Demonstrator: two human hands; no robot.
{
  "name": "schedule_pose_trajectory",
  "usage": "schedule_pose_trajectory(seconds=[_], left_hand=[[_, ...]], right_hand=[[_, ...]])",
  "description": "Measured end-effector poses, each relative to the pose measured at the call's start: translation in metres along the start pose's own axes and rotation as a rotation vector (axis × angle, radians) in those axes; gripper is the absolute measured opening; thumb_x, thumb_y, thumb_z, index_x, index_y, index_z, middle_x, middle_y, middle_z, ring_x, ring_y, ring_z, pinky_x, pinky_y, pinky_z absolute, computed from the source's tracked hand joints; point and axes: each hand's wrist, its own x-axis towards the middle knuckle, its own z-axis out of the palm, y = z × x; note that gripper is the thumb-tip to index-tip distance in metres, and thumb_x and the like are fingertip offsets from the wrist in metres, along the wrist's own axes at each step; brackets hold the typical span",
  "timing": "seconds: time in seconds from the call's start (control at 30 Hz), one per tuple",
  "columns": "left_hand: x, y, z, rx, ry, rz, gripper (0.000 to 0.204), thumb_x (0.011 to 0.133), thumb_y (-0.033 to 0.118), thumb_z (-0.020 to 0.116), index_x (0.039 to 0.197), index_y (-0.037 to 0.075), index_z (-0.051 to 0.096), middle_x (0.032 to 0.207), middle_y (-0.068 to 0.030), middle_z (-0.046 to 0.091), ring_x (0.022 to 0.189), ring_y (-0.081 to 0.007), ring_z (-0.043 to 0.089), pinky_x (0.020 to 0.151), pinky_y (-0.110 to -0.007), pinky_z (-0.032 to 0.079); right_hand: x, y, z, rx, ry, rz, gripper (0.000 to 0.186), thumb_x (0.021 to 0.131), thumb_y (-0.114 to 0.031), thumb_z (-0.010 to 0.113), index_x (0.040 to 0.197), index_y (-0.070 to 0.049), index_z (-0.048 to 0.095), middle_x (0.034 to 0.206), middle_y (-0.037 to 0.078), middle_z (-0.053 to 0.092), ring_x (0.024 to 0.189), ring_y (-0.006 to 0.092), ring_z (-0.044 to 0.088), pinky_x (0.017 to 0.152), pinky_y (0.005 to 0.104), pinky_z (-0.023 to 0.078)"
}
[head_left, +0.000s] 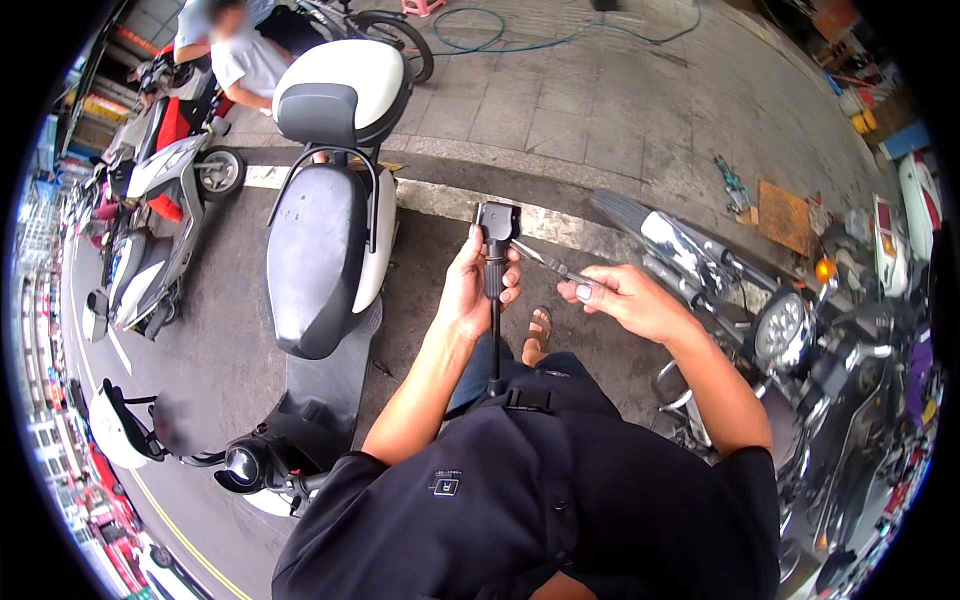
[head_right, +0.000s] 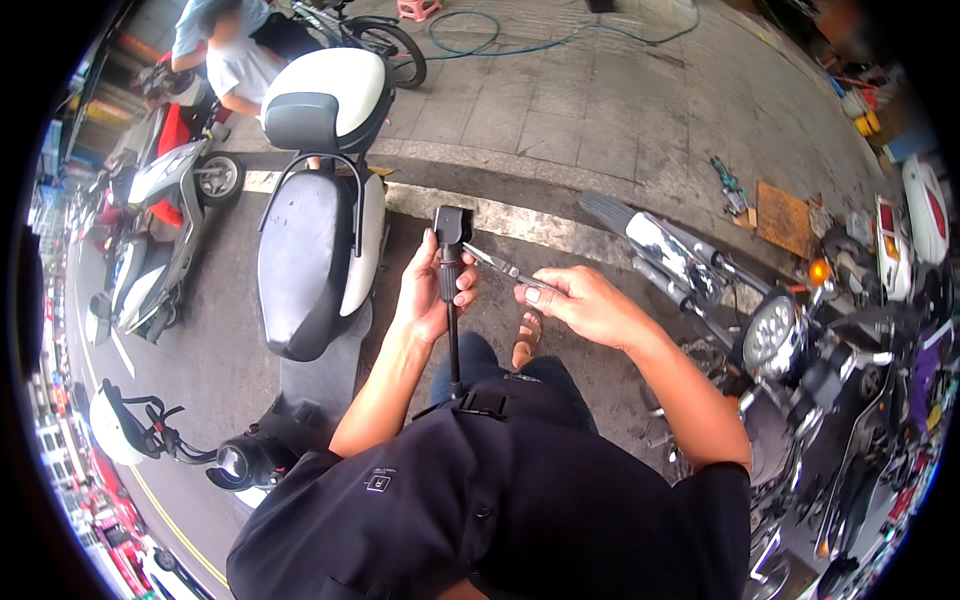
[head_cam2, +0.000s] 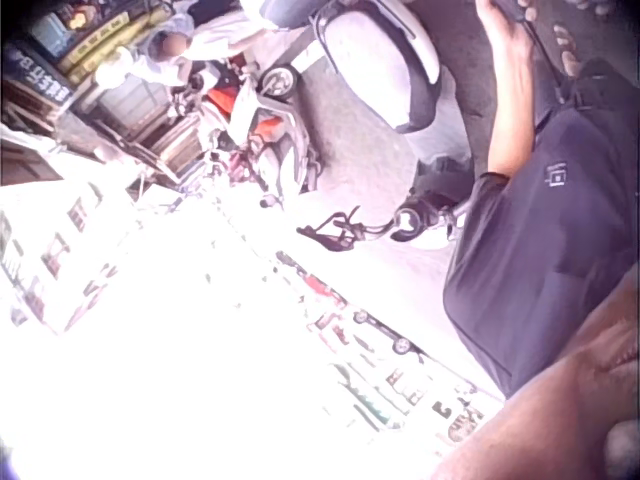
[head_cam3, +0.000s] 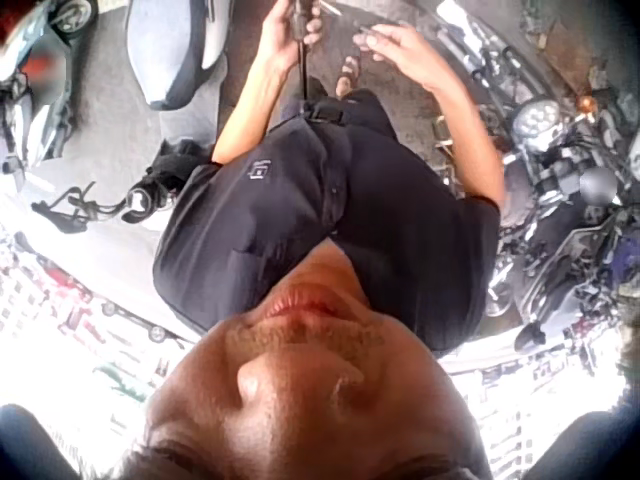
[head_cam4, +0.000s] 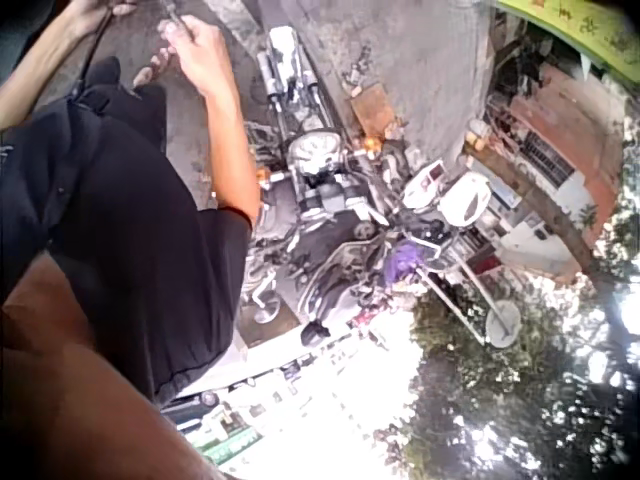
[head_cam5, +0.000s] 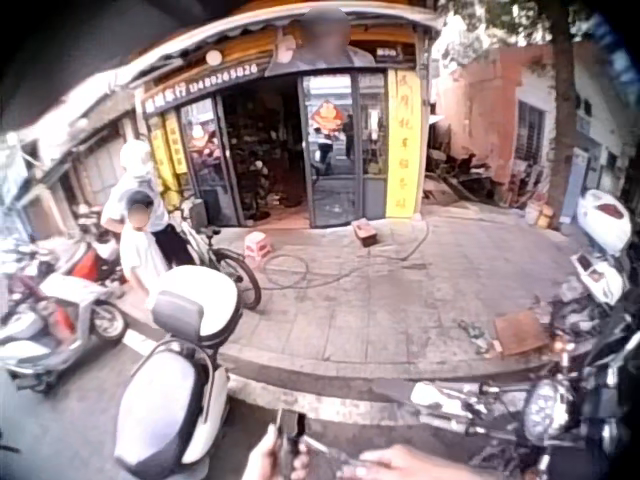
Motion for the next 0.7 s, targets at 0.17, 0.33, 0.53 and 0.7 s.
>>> schedule_pose_trajectory(seconds=[0.17,0.33,0.53,0.7], left_hand=[[0.052,0.045,0.014,0.004,-0.027,0.053,0.047,0.101,0.051,0.046,0.100,0.005,0.060,0.082,-0.0076,0.060,0.064,-0.0183,0.052,0.049,-0.030,0.041],[0.138,0.112,0.038,-0.014,-0.097,0.023,0.045,0.099,0.050,0.049,0.099,0.006,0.059,0.081,-0.0081,0.061,0.071,-0.0190,0.055,0.053,-0.030,0.044],[0.241,0.176,0.074,0.097,-0.060,0.005,0.035,0.097,0.036,0.058,0.113,0.005,0.060,0.102,-0.0109,0.066,0.080,-0.0208,0.060,0.060,-0.033,0.048],[0.341,0.189,0.102,0.252,-0.214,-0.142,0.035,0.099,0.033,0.057,0.121,0.006,0.058,0.120,-0.0101,0.061,0.084,-0.0186,0.054,0.061,-0.031,0.047]], right_hand=[[0.056,-0.054,-0.047,-0.328,0.018,-0.111,0.032,0.097,-0.026,0.060,0.114,0.000,0.067,0.097,0.010,0.069,0.091,0.0152,0.062,0.082,0.0309,0.048],[0.124,-0.084,-0.104,-0.245,0.050,-0.048,0.034,0.098,-0.032,0.059,0.114,-0.003,0.068,0.092,0.009,0.067,0.090,0.0150,0.062,0.080,0.0308,0.048],[0.175,-0.076,-0.137,0.358,0.091,-0.186,0.032,0.101,-0.024,0.054,0.118,0.002,0.063,0.115,0.009,0.067,0.103,0.0160,0.063,0.085,0.0309,0.053],[0.191,-0.040,-0.144,0.797,0.337,-0.256,0.020,0.099,-0.019,0.057,0.104,-0.001,0.061,0.091,0.004,0.060,0.085,0.0116,0.057,0.076,0.0277,0.048]])
